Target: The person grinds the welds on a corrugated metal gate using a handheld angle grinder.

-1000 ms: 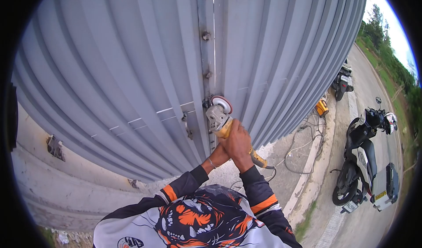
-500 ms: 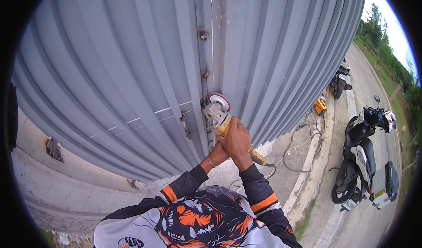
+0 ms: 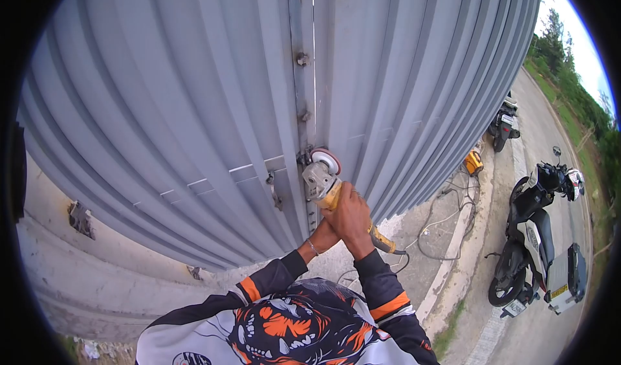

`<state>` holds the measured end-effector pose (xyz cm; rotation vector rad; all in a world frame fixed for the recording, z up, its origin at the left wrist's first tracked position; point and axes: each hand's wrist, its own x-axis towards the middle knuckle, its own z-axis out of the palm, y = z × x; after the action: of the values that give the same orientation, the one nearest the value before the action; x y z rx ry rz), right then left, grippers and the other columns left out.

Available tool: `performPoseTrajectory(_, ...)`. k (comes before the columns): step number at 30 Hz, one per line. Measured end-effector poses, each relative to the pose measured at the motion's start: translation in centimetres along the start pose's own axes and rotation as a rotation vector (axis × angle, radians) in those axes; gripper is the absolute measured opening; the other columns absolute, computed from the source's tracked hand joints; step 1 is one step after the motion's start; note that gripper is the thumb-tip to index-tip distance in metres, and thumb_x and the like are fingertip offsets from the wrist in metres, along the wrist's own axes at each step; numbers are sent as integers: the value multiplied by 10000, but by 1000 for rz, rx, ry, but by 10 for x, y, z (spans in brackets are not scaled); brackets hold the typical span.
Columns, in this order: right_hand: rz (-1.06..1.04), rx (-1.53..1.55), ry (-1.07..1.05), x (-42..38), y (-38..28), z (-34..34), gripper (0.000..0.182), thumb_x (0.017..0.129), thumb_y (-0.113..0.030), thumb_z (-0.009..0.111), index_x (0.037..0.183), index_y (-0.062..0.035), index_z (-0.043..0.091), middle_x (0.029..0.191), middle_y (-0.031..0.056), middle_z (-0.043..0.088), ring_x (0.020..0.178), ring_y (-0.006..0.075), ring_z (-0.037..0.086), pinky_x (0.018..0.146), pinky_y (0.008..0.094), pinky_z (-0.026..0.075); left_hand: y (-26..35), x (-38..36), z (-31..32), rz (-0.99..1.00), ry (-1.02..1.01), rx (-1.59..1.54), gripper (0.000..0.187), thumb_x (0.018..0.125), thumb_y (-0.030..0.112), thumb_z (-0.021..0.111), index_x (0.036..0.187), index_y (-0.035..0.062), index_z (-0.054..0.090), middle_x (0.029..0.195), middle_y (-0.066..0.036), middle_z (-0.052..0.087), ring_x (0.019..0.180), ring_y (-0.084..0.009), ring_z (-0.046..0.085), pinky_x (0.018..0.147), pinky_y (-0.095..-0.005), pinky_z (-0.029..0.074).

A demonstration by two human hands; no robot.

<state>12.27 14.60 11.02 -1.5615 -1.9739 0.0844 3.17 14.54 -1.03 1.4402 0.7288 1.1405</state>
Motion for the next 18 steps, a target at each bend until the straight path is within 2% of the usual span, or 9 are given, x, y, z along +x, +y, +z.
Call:
performPoseTrajectory(9, -42, -14, 39, 8, -4, -9, 612, 727, -321, 898, 1098, -54, 490, 923, 188, 688, 844, 422, 714, 743, 499, 578, 5, 7, -3, 35, 30, 175, 544, 955, 171, 741, 1422, 10, 514, 1437, -164, 582, 1361, -276, 548, 1136, -397, 443)
performPoseTrajectory(12, -40, -27, 49, 8, -5, -11, 607, 730, -328, 898, 1093, -57, 494, 912, 190, 687, 852, 418, 717, 744, 499, 579, 13, 4, 1, -16, 55, 139, 537, 949, 159, 749, 1414, 13, 525, 1420, -160, 594, 1344, -259, 557, 1128, -391, 448)
performPoseTrajectory(18, -25, -14, 5, -2, 8, 4, 621, 720, -331, 903, 1101, -56, 497, 918, 190, 688, 857, 416, 719, 752, 495, 583, 1, -3, 5, -66, 42, -54, 599, 947, 107, 748, 1468, 18, 467, 1490, -123, 535, 1394, -223, 499, 1167, -369, 412)
